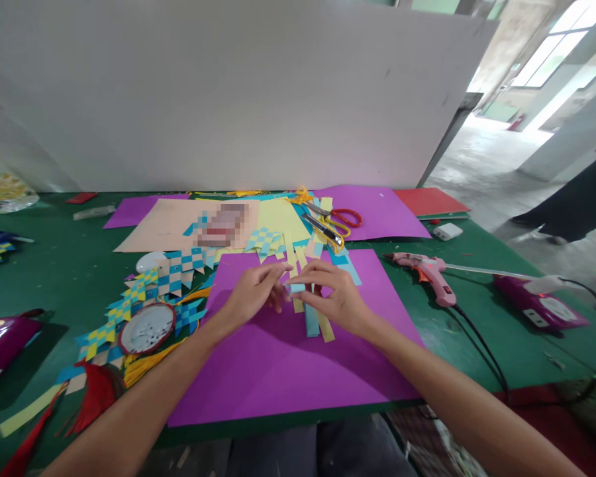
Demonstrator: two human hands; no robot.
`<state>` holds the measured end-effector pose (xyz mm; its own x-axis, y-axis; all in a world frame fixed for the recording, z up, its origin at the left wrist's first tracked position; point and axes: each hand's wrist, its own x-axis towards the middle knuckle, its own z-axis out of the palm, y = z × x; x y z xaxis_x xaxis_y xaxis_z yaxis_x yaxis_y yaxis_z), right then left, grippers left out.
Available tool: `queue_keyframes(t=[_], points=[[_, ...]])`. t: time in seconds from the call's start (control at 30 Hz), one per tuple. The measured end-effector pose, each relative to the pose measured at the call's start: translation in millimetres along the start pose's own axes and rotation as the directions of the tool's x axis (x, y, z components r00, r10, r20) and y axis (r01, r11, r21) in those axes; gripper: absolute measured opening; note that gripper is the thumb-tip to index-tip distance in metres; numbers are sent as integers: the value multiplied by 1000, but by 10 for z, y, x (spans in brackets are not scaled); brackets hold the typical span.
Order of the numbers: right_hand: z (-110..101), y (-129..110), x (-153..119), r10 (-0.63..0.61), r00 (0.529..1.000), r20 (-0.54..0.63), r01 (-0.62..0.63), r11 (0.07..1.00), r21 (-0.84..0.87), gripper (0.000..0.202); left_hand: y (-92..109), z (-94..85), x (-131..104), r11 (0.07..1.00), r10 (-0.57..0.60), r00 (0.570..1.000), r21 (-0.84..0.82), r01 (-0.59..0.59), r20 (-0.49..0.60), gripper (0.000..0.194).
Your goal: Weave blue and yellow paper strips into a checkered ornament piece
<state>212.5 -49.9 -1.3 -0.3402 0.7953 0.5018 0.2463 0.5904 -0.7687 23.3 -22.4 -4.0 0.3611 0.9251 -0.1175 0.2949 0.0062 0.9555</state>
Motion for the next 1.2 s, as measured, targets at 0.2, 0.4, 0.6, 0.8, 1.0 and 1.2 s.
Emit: queue_keyframes(t=[0.2,0.4,0.6,0.8,1.0,1.2], points=[[14,-20,-7,-31,999,31,29,997,65,16,-7,-19,35,997,78,994,6,-78,-77,42],[9,-5,-19,-76,997,32,76,997,8,15,33,-31,22,989,129,991,80,-127,-19,34],[49,58,-32,-170,985,20,171,984,-52,16,81,-3,-13,997,57,998,-44,-57,-3,39],[64,116,-36,-240,970,34,243,959,-145,25,76,-23,-3,971,-46,999,-234,43,-8,57],[40,136,-35,-315,948,41,306,872,-383,15,37,-19,22,930,-93,996,-357,86,-2,61],[17,80,-20,-343,939,2,311,849,-428,10,12,-9,63,922,-90,986,-385,29,-141,57]])
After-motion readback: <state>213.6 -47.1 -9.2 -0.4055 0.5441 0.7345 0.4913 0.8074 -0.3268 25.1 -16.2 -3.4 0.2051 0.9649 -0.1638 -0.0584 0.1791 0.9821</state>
